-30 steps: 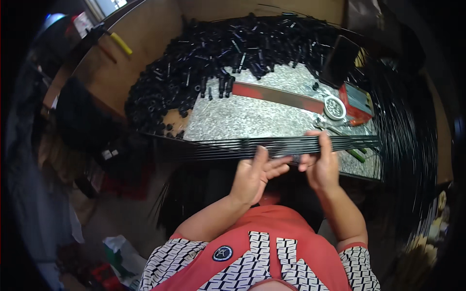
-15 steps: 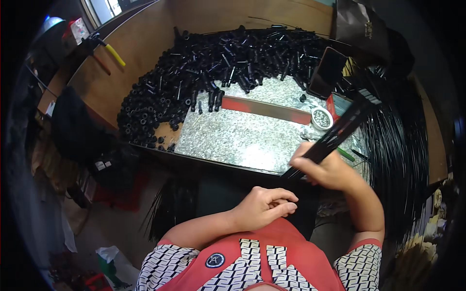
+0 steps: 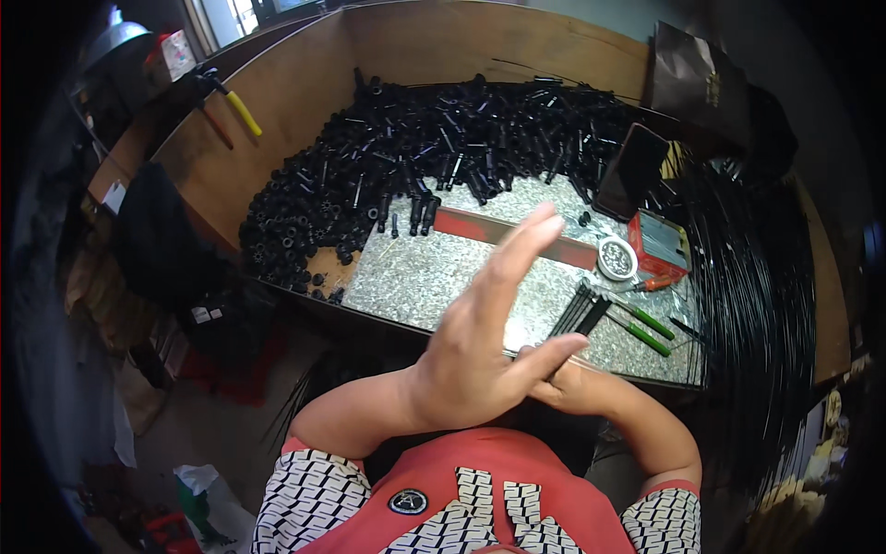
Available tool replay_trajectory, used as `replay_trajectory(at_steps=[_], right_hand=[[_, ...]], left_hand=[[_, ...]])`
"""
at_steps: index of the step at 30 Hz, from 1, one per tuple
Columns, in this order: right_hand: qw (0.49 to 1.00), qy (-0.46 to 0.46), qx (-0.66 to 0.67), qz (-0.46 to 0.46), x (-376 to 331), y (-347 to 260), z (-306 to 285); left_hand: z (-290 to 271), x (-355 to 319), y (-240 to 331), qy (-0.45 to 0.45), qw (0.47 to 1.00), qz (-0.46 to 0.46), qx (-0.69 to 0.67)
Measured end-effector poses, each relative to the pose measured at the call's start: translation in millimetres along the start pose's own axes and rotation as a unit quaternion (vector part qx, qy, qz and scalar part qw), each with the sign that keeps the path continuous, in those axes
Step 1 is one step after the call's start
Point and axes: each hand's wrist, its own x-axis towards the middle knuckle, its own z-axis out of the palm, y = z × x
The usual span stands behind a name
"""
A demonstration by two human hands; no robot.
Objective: Assembling plastic connectors and components onto bundles of wires at a manufacturing workstation.
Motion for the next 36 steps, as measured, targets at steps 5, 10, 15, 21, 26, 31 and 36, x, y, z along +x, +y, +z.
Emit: replay_trajectory(at_steps=[5, 10, 15, 21, 26, 31, 36], right_hand=[[0.998, 0.051, 0.008, -0.038, -6, -12, 12], [0.988, 0.066, 0.128, -0.063, -15, 8, 15], [0.937, 0.122, 0.301, -0.126, 4, 1, 15], [0.965, 0.225, 0.130, -0.042, -2, 16, 33], [0.943, 0.302, 0.125, 0.067, 14, 13, 40], [0.934, 0.295, 0.160, 0.122, 11, 14, 34], [0.940, 0.286, 0.153, 0.110, 14, 13, 34]], left_hand=[[4, 10, 15, -0.133, 0.971, -0.159, -0.122], [12, 5, 11, -0.092, 0.983, -0.106, -0.121], [21, -2, 11, -0.040, 0.995, -0.014, -0.090], [34, -10, -1, -0.008, 0.985, 0.118, -0.125], [-6, -18, -25, 0.043, 0.995, 0.006, -0.094], [-73, -2, -162, 0.182, 0.910, -0.100, 0.359], [-147, -33, -244, 0.122, 0.780, -0.264, 0.554]])
